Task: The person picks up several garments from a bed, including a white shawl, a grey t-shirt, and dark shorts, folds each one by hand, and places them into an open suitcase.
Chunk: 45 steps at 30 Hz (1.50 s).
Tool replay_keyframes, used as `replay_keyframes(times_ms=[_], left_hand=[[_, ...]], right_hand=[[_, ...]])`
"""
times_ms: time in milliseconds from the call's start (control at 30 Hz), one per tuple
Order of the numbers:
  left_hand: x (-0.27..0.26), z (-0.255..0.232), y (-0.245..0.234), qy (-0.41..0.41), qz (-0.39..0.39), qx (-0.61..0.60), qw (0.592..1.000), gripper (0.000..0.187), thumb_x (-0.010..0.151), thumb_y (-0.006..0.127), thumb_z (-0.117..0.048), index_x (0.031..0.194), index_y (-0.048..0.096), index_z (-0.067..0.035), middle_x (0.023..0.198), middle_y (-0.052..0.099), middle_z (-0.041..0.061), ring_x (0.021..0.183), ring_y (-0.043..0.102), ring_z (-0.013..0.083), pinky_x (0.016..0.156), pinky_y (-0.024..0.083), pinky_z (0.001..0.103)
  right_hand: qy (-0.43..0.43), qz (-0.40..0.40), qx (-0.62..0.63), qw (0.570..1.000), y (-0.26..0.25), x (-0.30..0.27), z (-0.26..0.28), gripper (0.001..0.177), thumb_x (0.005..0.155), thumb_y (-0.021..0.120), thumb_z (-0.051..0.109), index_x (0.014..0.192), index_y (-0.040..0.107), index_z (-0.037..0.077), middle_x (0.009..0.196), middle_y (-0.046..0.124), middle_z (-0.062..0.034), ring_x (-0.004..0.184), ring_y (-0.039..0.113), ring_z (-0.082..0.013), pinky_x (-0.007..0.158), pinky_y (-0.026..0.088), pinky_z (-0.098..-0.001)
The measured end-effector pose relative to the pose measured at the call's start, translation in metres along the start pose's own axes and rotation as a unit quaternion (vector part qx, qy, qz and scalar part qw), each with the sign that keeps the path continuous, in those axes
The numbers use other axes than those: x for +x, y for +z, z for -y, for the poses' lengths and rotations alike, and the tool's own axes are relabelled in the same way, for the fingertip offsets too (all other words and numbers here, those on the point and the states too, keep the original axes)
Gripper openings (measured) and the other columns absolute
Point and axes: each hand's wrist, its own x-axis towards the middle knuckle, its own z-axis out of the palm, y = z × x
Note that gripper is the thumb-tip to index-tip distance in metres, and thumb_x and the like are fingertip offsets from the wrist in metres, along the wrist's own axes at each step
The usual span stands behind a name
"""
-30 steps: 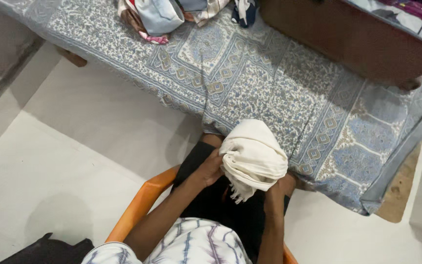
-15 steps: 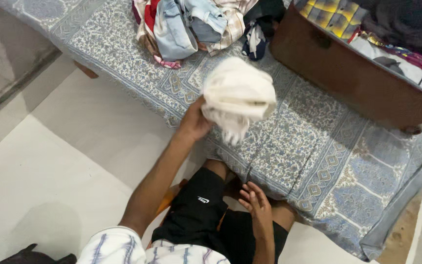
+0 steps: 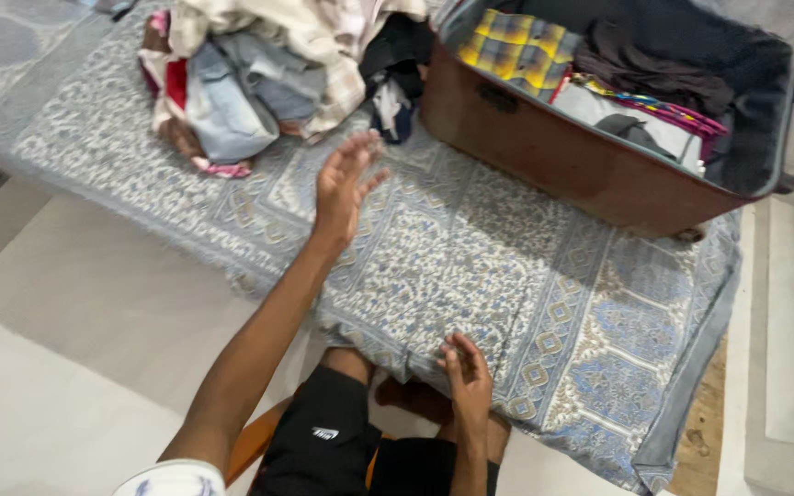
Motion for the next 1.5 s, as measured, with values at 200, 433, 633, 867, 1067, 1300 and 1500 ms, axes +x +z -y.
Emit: replay_keyframes(times_ms=[200, 433, 633, 867, 1067, 1300, 1500], left_hand=[[0.029, 0.057, 0.059, -0.037, 0.175, 0.125, 0.976, 0.022, 0.105, 0.063, -0.013, 0.123, 0.067, -0.002, 0.122, 0.073, 0.008, 0.106, 0.072, 0.0175, 0.094, 0.061, 0.035], [0.131, 0.113, 0.163, 0.108, 0.27, 0.313, 0.904, 0.025, 0.101, 0.07, -0.019, 0.119, 0.069, -0.001, 0.109, 0.076, 0.008, 0.097, 0.074, 0.0139, 0.087, 0.06, 0.03], [0.251, 0.212, 0.223, 0.088, 0.252, 0.501, 0.823, 0.038, 0.086, 0.075, -0.034, 0.11, 0.072, -0.006, 0.101, 0.079, 0.013, 0.091, 0.077, 0.0232, 0.082, 0.061, 0.036], [0.34, 0.321, 0.23, -0.135, 0.279, 0.753, 0.58, 0.048, 0.074, 0.082, -0.041, 0.104, 0.074, -0.005, 0.104, 0.077, 0.017, 0.097, 0.075, 0.0299, 0.085, 0.06, 0.043], [0.345, 0.335, 0.225, -0.249, 0.291, 0.743, 0.549, 0.057, 0.069, 0.088, -0.045, 0.104, 0.07, -0.004, 0.103, 0.079, 0.015, 0.093, 0.077, 0.0282, 0.083, 0.061, 0.043], [0.31, 0.297, 0.231, -0.213, 0.247, 0.782, 0.532, 0.072, 0.064, 0.095, -0.048, 0.108, 0.062, -0.002, 0.103, 0.08, 0.013, 0.091, 0.078, 0.0264, 0.081, 0.062, 0.043], [0.272, 0.253, 0.24, -0.189, 0.284, 0.793, 0.504, 0.073, 0.071, 0.085, -0.059, 0.125, 0.077, -0.01, 0.121, 0.076, 0.011, 0.111, 0.071, 0.027, 0.1, 0.054, 0.044]], right_hand=[[-0.094, -0.089, -0.057, 0.99, -0.013, 0.082, 0.013, 0.04, 0.097, 0.069, 0.021, 0.131, 0.064, 0.001, 0.121, 0.072, -0.0129, 0.107, 0.07, -0.0192, 0.085, 0.061, -0.0328], [-0.082, -0.143, -0.199, 0.966, -0.013, 0.104, 0.019, 0.032, 0.095, 0.068, 0.024, 0.122, 0.071, 0.006, 0.109, 0.075, -0.0118, 0.093, 0.074, -0.0215, 0.077, 0.063, -0.0333], [-0.073, -0.1, -0.267, 0.956, -0.009, 0.102, 0.029, 0.033, 0.094, 0.065, 0.029, 0.12, 0.07, 0.008, 0.113, 0.073, -0.0101, 0.097, 0.076, -0.0208, 0.079, 0.066, -0.0349], [-0.136, -0.091, -0.272, 0.948, -0.009, 0.099, 0.033, 0.033, 0.096, 0.066, 0.026, 0.12, 0.069, 0.005, 0.11, 0.074, -0.0109, 0.09, 0.077, -0.0201, 0.077, 0.065, -0.033], [-0.042, -0.078, -0.302, 0.949, -0.006, 0.098, 0.035, 0.035, 0.095, 0.064, 0.028, 0.125, 0.068, 0.009, 0.112, 0.073, -0.0083, 0.09, 0.076, -0.0171, 0.071, 0.066, -0.0305], [-0.082, -0.077, -0.309, 0.944, -0.006, 0.097, 0.031, 0.034, 0.096, 0.063, 0.026, 0.124, 0.068, 0.007, 0.11, 0.073, -0.0103, 0.087, 0.077, -0.0178, 0.071, 0.066, -0.0308], [-0.102, -0.08, -0.316, 0.94, -0.007, 0.099, 0.025, 0.033, 0.097, 0.064, 0.024, 0.124, 0.067, 0.006, 0.11, 0.074, -0.0107, 0.087, 0.078, -0.018, 0.071, 0.066, -0.0311]])
